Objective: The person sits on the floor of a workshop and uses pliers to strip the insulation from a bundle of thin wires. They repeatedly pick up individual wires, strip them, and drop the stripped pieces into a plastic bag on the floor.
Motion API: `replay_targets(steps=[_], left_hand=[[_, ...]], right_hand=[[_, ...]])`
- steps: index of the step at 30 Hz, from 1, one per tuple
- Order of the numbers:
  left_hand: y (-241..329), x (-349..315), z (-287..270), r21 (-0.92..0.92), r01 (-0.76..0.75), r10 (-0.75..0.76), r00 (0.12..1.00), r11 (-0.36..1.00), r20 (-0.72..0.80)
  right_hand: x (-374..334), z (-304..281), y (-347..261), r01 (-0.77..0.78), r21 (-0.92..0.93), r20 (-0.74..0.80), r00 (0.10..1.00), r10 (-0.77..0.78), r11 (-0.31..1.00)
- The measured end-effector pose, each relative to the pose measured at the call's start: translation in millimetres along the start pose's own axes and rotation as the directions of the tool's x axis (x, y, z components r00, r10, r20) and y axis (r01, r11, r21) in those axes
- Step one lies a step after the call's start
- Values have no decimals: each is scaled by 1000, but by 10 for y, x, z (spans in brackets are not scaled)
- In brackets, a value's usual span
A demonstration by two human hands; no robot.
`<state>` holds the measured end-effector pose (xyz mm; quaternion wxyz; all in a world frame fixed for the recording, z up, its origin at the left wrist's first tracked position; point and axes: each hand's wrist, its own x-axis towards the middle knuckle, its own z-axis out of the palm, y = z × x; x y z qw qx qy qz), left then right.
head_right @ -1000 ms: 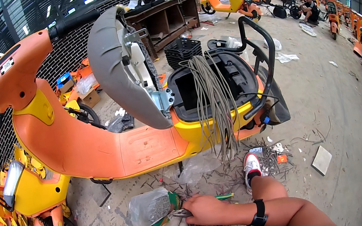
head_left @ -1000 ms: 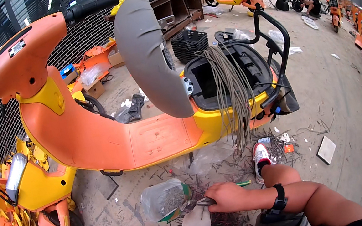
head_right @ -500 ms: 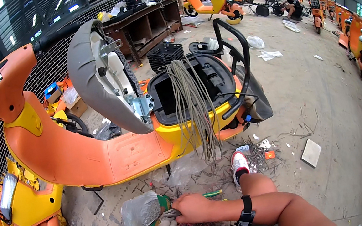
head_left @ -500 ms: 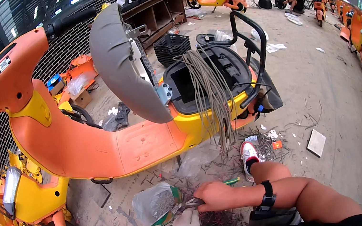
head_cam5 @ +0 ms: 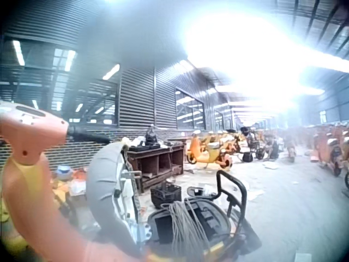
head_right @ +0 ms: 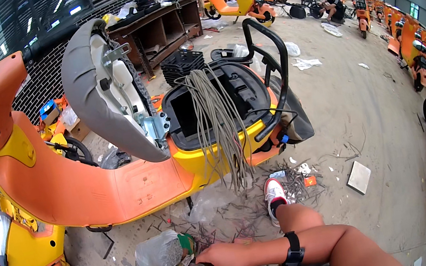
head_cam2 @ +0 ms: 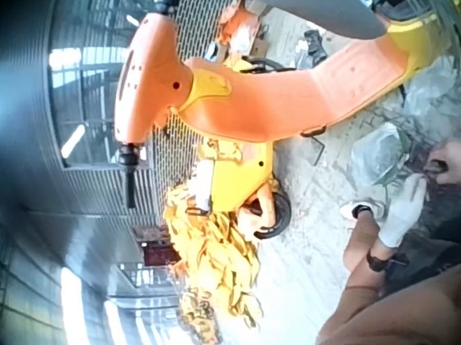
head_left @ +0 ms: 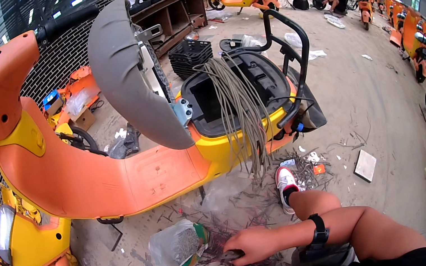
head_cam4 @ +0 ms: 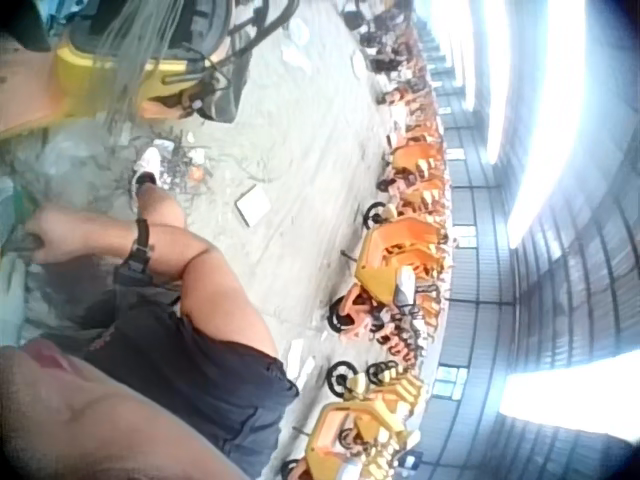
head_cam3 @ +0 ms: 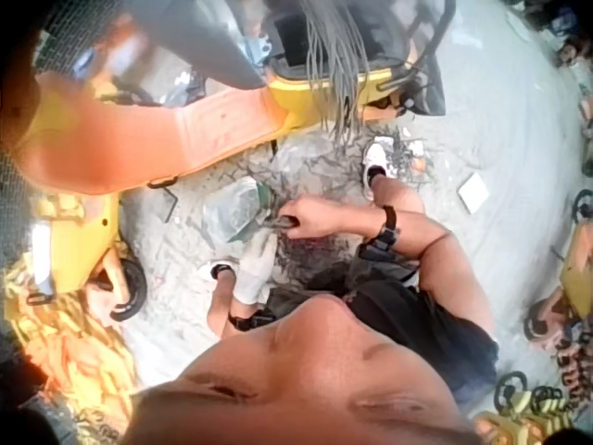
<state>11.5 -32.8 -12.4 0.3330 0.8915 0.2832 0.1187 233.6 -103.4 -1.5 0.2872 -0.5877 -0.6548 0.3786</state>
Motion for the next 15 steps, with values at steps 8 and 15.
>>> replay_targets(steps=[8,15], left_hand=[[-80,8,-37,194,-252,239,967,948,88],[-137,-6,-44,230,-276,274,961,933,43]], right_hand=[[-2,60,-91,25,122,-82,997,-15,992],[17,36,-200,-90,358,-60,991,119,929]])
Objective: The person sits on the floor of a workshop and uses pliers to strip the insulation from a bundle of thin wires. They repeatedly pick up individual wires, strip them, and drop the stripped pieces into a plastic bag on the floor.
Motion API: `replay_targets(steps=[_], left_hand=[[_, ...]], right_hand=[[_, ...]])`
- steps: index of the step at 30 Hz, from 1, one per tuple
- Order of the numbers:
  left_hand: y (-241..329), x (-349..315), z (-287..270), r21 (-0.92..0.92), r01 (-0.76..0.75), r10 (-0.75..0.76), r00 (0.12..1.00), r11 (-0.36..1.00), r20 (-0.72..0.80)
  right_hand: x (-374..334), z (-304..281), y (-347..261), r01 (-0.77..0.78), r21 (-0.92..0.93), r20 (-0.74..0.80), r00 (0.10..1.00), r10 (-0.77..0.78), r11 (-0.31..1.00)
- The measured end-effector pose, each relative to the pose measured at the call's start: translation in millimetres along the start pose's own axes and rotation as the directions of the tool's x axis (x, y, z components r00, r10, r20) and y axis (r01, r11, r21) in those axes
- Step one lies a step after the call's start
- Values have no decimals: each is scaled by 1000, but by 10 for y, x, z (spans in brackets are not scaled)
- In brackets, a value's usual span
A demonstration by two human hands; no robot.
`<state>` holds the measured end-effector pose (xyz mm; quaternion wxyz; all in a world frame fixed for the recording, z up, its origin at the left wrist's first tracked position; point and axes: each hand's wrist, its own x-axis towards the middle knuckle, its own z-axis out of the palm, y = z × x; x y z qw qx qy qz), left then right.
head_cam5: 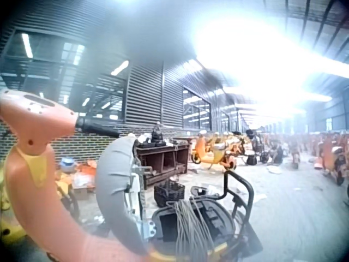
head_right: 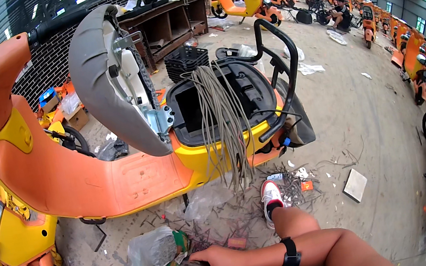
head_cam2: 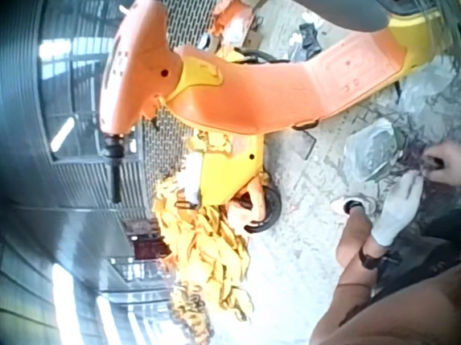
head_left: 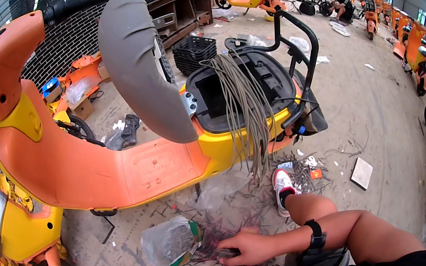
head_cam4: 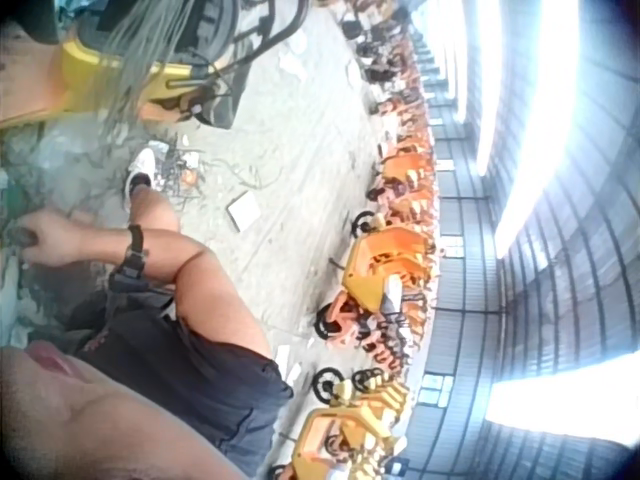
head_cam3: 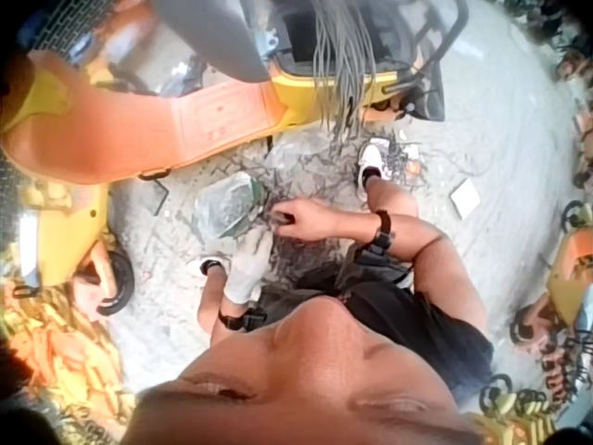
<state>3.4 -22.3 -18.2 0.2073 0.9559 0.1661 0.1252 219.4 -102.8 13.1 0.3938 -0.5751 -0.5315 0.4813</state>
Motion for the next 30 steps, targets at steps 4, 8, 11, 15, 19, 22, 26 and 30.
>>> replay_targets(steps=[4,8,11,15,19,22,26,30], left_hand=[[14,35,-17,-48,-10,11,1000,999,22],[229,171,-233,-341,349,-260,924,873,281],[261,207,-261,-344,287,-231,953,894,195],[385,349,-400,-651,696,-538,689,302,486],[399,323,-414,-642,621,-542,761,450,357],[275,241,-209,-459,281,-304,952,843,26],[81,234,-35,-39,-155,131,925,987,-356],[236,352,-319,-694,603,-497,775,394,391]], right_hand=[[-19,-30,12,26,-98,30,999,-23,995],[-29,11,111,141,-130,-31,989,-146,981],[-17,36,161,171,-64,-45,984,-174,983],[-21,2,86,58,-4,15,998,-58,998],[-10,-6,15,-14,31,58,998,12,999],[-44,-2,132,-24,61,35,999,22,998],[4,42,175,-90,102,99,992,80,991],[32,6,219,27,-39,60,998,-25,999]])
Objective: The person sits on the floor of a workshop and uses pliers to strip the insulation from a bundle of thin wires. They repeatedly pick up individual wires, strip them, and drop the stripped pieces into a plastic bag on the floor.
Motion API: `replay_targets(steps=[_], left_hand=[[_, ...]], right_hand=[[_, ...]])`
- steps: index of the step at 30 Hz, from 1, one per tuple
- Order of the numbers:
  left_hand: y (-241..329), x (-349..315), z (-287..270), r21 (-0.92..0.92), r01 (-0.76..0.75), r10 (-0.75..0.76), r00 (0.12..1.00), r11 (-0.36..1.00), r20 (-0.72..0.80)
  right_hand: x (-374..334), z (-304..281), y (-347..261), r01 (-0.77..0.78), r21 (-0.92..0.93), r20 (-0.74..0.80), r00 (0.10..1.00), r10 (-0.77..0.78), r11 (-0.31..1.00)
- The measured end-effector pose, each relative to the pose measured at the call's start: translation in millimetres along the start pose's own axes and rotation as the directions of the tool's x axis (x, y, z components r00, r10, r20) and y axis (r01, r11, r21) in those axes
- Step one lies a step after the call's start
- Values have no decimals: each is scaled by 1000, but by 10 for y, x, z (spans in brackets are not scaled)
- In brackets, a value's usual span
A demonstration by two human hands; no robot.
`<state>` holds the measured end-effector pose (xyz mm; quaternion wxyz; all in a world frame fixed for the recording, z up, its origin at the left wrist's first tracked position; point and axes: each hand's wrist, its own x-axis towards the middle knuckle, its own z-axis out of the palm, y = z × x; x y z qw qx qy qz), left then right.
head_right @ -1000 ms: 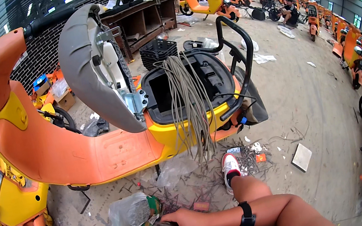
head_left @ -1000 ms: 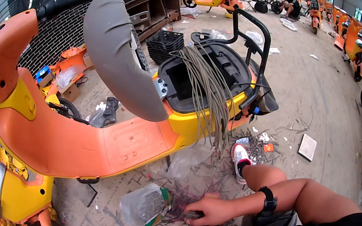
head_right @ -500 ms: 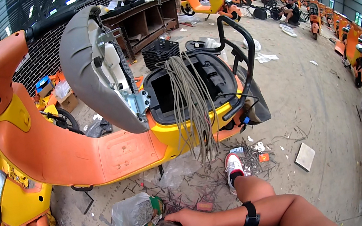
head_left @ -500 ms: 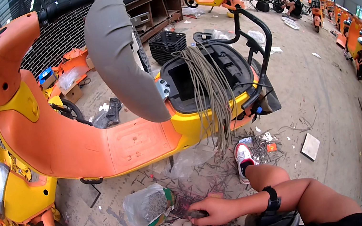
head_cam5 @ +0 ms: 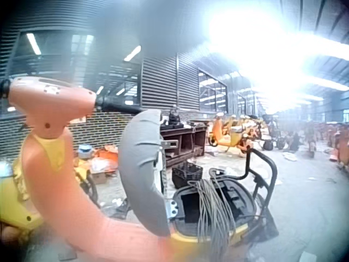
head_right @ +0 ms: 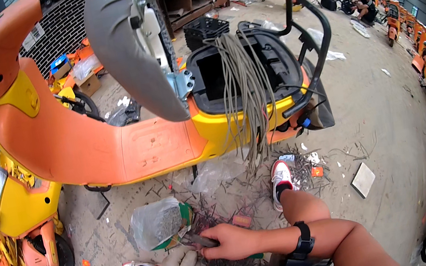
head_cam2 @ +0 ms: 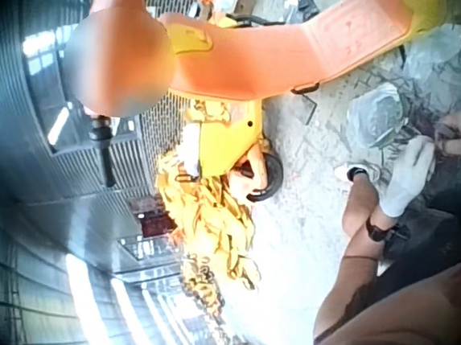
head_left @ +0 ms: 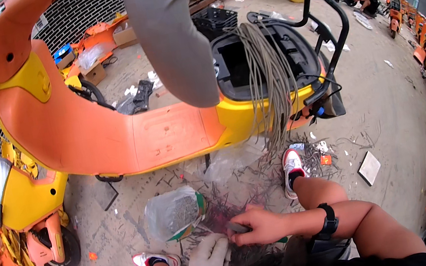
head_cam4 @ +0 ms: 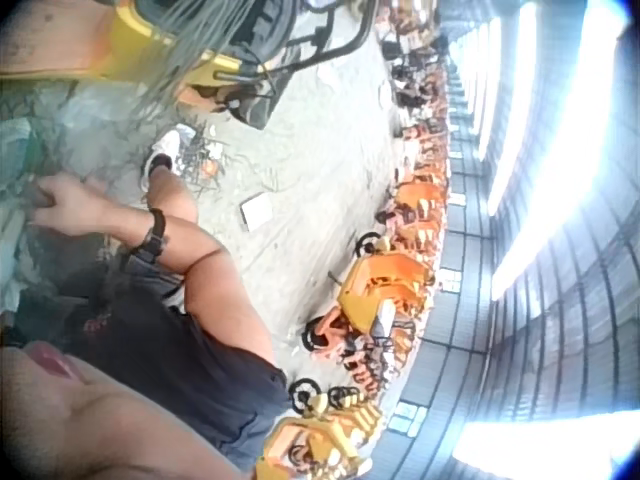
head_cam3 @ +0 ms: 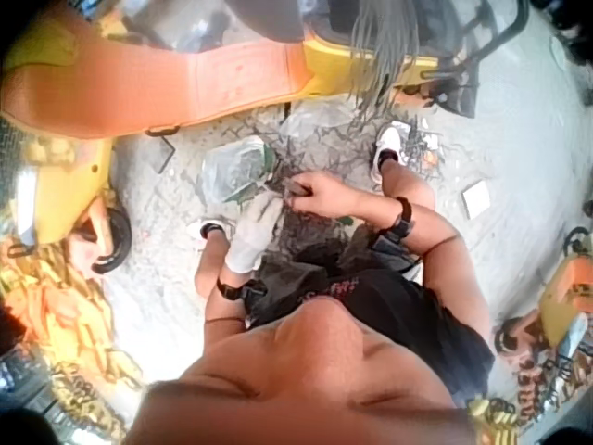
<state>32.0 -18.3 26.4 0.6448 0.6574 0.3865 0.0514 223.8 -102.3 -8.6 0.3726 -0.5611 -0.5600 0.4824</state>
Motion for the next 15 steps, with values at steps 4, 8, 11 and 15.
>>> replay_targets(steps=[4,8,11,15], left_hand=[[-144,63,-52,-148,51,-45,998,988,41],[-123,40,-33,-185,20,-11,999,982,48],[-152,55,-55,-203,-1,17,997,979,79],[-125,57,-49,-185,-30,44,997,982,71]], right_hand=[[18,-28,-65,-104,213,36,994,99,972],[6,-57,-19,-89,26,46,995,87,996],[21,-38,39,-100,95,39,995,96,990],[29,-46,37,-86,111,34,996,83,990]])
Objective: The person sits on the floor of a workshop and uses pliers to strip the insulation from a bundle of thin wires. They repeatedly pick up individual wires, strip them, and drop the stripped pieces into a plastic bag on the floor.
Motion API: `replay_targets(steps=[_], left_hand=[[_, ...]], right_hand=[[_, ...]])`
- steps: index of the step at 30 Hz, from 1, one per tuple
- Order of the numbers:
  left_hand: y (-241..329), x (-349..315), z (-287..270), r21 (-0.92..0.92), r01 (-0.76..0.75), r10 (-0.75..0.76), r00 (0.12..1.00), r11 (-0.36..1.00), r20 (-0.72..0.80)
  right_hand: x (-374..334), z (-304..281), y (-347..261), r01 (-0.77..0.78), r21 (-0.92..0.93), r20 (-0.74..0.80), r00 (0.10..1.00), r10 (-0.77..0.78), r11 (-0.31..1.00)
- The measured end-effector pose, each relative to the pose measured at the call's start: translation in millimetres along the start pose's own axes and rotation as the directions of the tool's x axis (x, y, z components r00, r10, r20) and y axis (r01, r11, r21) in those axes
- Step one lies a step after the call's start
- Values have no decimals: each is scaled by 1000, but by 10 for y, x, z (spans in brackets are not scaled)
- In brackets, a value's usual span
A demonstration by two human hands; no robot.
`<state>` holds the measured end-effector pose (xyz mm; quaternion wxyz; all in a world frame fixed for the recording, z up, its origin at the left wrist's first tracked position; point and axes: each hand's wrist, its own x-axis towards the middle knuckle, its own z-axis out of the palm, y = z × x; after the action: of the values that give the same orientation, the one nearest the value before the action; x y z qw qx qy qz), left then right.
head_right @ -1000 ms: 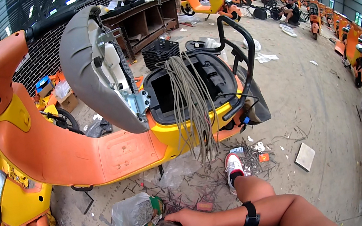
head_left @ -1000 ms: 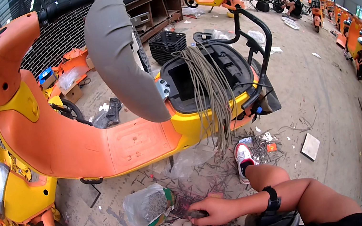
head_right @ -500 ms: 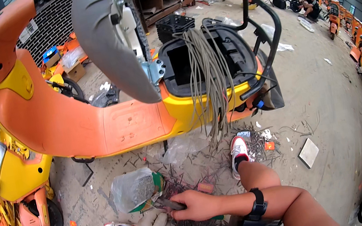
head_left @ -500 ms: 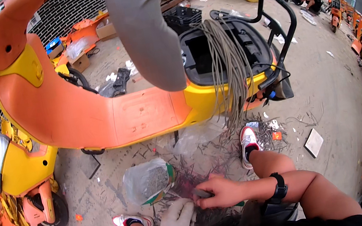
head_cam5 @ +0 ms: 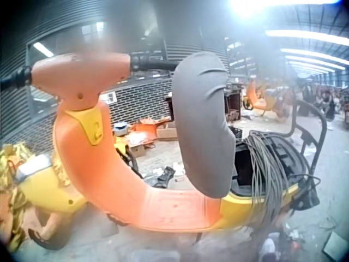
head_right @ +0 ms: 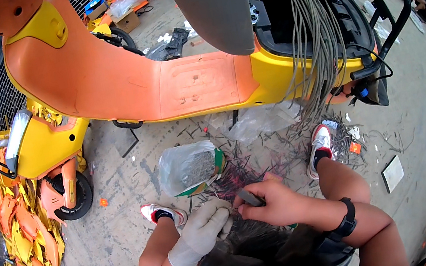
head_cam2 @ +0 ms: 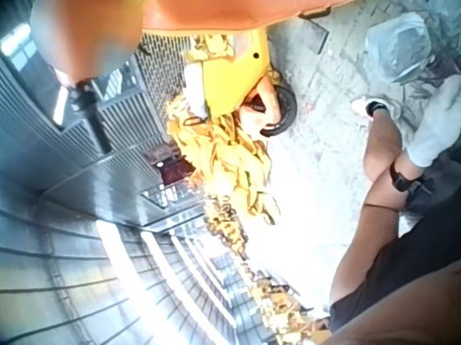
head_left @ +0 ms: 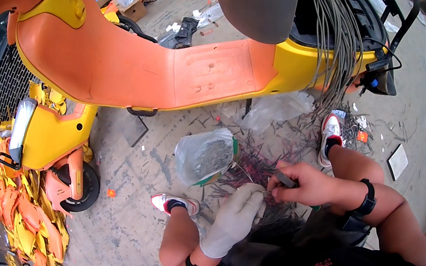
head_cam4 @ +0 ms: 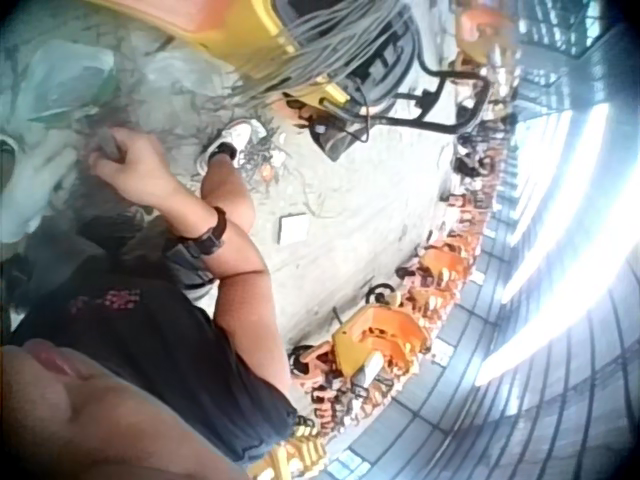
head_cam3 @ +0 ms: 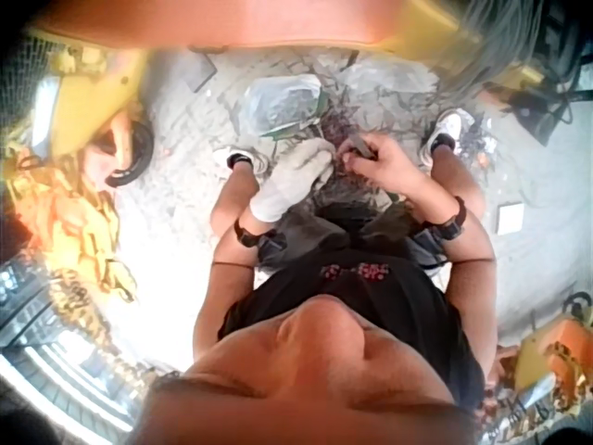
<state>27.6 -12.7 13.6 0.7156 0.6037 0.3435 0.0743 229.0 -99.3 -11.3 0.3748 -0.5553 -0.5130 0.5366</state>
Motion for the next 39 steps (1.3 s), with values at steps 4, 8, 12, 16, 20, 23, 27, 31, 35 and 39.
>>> replay_targets(steps=[4,8,12,16,20,23,27,31,35,39], left_hand=[[-77,25,-20,66,-35,36,999,997,-3],[-49,15,-11,108,-21,24,999,994,-26],[-60,5,-16,183,-61,70,997,981,-42],[-10,4,-31,244,-25,39,998,969,-53],[-66,8,-24,367,-201,233,971,909,-47],[-18,7,-10,418,-245,295,954,875,-57],[54,-6,-11,444,-247,319,943,861,-95],[29,-10,-26,406,-191,270,951,894,-147],[61,14,-29,391,-206,286,945,897,-159],[177,-54,3,297,-122,182,966,947,-184]], right_hand=[[2,1,-37,-5,-52,-7,1000,5,999],[4,8,-41,5,-60,-8,1000,-6,998],[4,21,-40,46,-53,1,999,-46,998],[5,31,-16,74,-23,10,997,-74,997],[-2,45,-49,34,14,20,999,-34,999],[7,40,-47,49,15,24,998,-49,999],[17,69,-67,46,34,-1,999,-46,998],[38,93,-116,-8,123,-22,1000,11,992],[52,57,-82,-38,113,-2,999,39,993],[6,96,-30,46,90,-66,997,-40,995]])
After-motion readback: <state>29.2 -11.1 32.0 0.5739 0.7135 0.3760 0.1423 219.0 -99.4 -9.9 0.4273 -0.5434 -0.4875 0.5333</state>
